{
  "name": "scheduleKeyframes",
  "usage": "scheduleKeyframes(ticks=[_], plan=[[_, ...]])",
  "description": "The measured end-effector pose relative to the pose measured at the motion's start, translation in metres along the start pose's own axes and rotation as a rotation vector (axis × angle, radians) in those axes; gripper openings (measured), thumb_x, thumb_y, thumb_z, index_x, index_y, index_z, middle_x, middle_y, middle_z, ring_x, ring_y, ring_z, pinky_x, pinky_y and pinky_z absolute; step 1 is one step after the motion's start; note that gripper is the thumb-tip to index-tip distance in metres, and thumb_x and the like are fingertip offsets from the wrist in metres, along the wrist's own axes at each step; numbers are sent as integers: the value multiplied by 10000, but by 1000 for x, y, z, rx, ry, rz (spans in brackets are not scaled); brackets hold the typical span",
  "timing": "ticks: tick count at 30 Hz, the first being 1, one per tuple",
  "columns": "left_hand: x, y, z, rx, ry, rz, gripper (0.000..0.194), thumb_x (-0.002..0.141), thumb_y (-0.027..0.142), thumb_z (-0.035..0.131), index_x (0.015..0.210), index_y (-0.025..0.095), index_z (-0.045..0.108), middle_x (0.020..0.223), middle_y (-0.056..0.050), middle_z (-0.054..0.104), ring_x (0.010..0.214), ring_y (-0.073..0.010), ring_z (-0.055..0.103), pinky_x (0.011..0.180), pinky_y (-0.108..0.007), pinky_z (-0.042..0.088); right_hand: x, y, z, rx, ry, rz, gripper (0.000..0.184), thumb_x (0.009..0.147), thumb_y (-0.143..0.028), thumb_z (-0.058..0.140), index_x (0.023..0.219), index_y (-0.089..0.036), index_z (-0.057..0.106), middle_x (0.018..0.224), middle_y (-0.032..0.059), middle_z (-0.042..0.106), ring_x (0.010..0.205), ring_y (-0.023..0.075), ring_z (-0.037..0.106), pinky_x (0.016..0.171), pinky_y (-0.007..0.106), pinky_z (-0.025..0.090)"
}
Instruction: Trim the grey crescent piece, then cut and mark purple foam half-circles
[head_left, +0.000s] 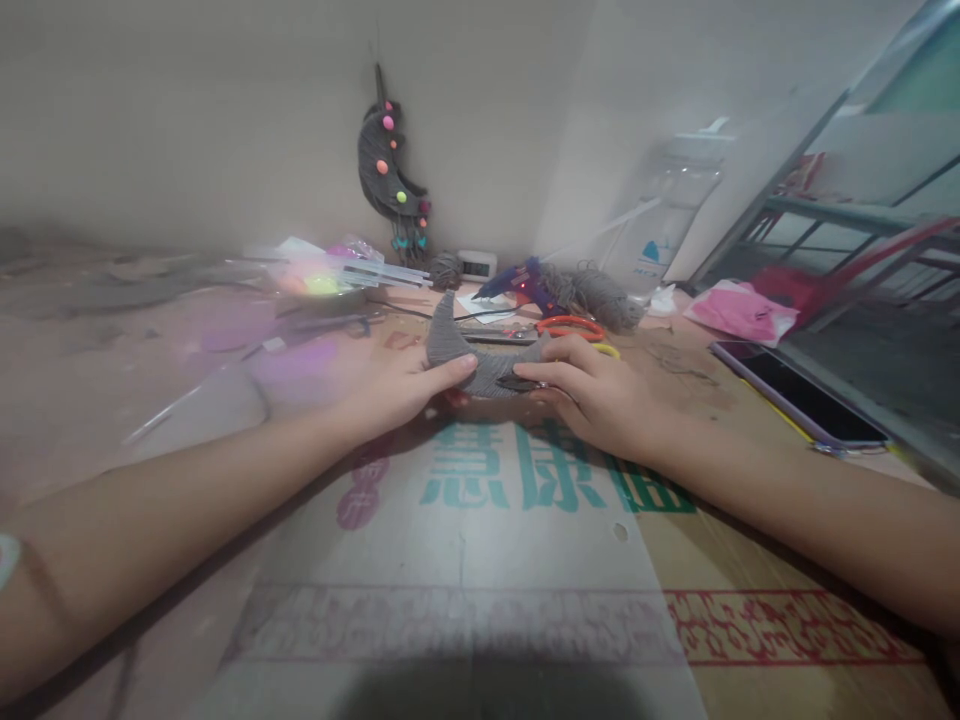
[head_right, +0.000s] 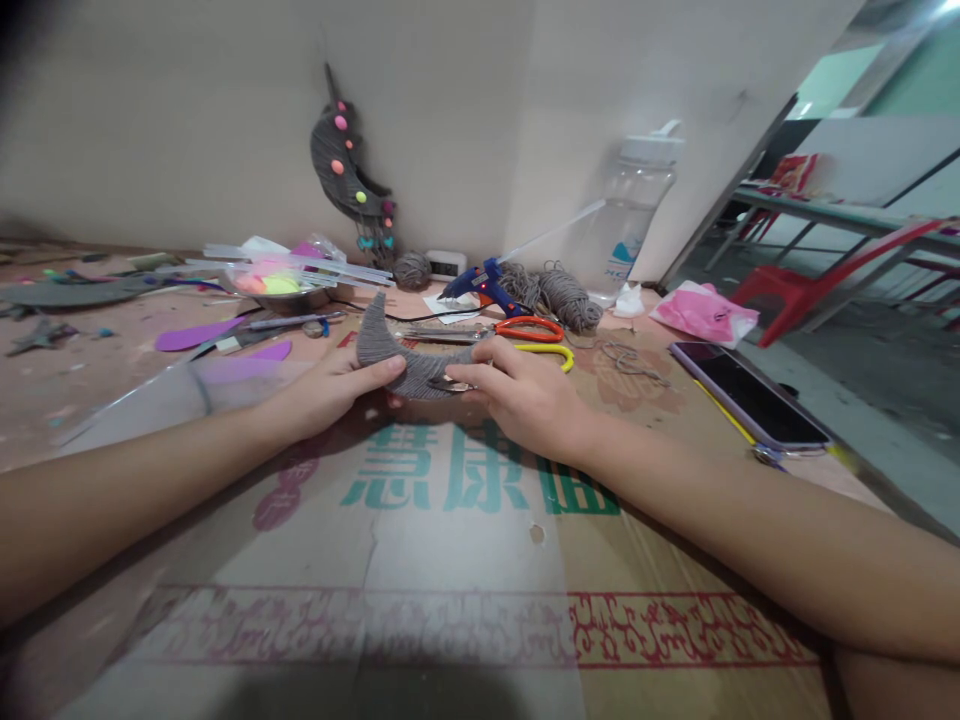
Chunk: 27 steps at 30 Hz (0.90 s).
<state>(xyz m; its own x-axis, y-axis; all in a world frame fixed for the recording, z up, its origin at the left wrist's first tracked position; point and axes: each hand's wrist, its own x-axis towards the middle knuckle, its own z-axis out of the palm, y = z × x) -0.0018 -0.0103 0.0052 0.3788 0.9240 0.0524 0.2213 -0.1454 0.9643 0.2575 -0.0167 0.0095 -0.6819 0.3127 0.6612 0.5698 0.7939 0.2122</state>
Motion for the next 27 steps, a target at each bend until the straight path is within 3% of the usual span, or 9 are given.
scheduleKeyframes(ticks=[15, 27], plan=[[0, 3, 0, -4, -21, 1, 404, 839, 577, 633, 778, 178, 663, 703, -31, 654, 619, -156, 566, 559, -267, 427, 0, 0, -2, 51, 8, -3, 242, 973, -182, 506, 1156, -237, 654, 977, 51, 659, 794, 152, 644, 669, 263, 525], [1, 3, 3, 1, -37, -27, 499, 846, 659, 573, 743, 173, 624, 670, -38, 644, 591, -152, 558, 548, -269, 407, -1, 1, 2, 118, 66, 95, 284, 979, -262, 540, 1256, -250, 605, 1079, 88, 602, 1027, 222, 628, 830, 380, 587]])
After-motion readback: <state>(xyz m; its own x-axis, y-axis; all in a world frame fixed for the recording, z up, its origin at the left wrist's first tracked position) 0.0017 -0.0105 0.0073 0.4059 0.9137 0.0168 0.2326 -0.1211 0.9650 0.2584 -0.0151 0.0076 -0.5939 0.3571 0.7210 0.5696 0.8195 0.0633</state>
